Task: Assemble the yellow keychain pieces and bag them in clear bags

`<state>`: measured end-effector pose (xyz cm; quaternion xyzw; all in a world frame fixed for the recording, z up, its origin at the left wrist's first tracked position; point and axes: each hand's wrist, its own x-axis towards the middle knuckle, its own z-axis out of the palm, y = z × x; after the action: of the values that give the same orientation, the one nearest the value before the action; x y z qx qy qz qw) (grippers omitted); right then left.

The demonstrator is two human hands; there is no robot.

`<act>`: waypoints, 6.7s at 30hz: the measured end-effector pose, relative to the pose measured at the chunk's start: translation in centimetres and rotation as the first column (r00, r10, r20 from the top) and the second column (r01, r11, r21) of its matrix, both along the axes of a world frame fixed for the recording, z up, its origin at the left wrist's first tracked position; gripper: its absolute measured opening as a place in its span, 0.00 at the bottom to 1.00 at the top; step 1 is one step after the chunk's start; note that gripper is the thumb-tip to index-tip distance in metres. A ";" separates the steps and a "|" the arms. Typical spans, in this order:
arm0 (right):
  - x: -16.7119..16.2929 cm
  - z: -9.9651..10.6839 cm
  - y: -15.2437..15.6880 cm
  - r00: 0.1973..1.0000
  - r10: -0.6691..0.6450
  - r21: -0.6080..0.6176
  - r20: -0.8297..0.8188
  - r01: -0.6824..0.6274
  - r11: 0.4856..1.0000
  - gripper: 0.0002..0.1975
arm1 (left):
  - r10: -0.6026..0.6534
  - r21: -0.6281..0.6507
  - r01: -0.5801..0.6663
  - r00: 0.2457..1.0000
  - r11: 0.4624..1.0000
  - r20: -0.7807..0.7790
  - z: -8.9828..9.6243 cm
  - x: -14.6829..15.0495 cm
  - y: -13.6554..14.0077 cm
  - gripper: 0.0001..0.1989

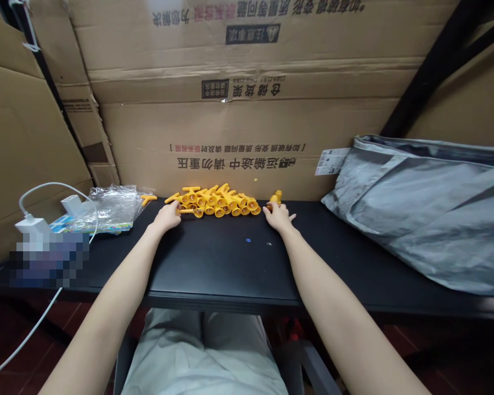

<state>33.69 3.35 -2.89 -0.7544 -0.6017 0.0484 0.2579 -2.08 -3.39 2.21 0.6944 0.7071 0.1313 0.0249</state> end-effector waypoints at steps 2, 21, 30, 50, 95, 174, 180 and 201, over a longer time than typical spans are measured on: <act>-0.3 0.7 -0.2 0.998 -0.007 0.107 -0.064 0.013 0.994 0.20 | -0.033 0.043 0.032 0.999 0.999 0.024 -0.2 0.0 0.1 0.15; -9.1 4.0 -4.2 0.558 0.817 0.288 0.147 -0.814 0.504 0.18 | -0.232 0.171 0.210 0.965 0.963 0.119 -0.9 0.4 0.5 0.13; -10.1 3.6 -5.1 0.545 0.838 0.284 0.036 -0.809 0.514 0.18 | -0.346 0.197 0.310 0.920 0.930 0.186 -0.5 1.2 0.1 0.13; -10.5 4.4 -5.9 0.409 0.557 0.095 -0.723 -0.740 0.666 0.20 | -0.409 0.261 0.364 0.900 0.894 0.149 -0.8 1.6 0.0 0.12; -10.0 3.9 -4.9 0.460 0.579 0.156 -0.673 -0.677 0.719 0.09 | -0.473 0.386 0.381 0.862 0.840 0.181 -1.4 1.8 0.2 0.12; -11.4 5.1 -6.8 0.461 0.192 -0.092 -0.866 -0.525 0.846 0.28 | -0.483 0.428 0.405 0.871 0.808 0.087 -2.0 2.4 0.0 0.14; -11.6 5.6 -6.9 0.372 0.016 -0.198 -0.928 -0.530 0.824 0.27 | -0.468 0.425 0.390 0.879 0.817 0.091 -1.9 2.5 -0.2 0.17; -10.5 7.3 -1.4 0.527 0.558 0.630 -0.641 -0.054 0.775 0.25 | 0.457 0.188 -0.477 0.878 0.858 0.144 -3.3 -4.0 2.2 0.30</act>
<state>23.20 1.91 4.42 -0.4193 -0.5350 0.2587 0.6863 -6.13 -1.22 -1.04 0.4936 0.8336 0.2425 -0.0506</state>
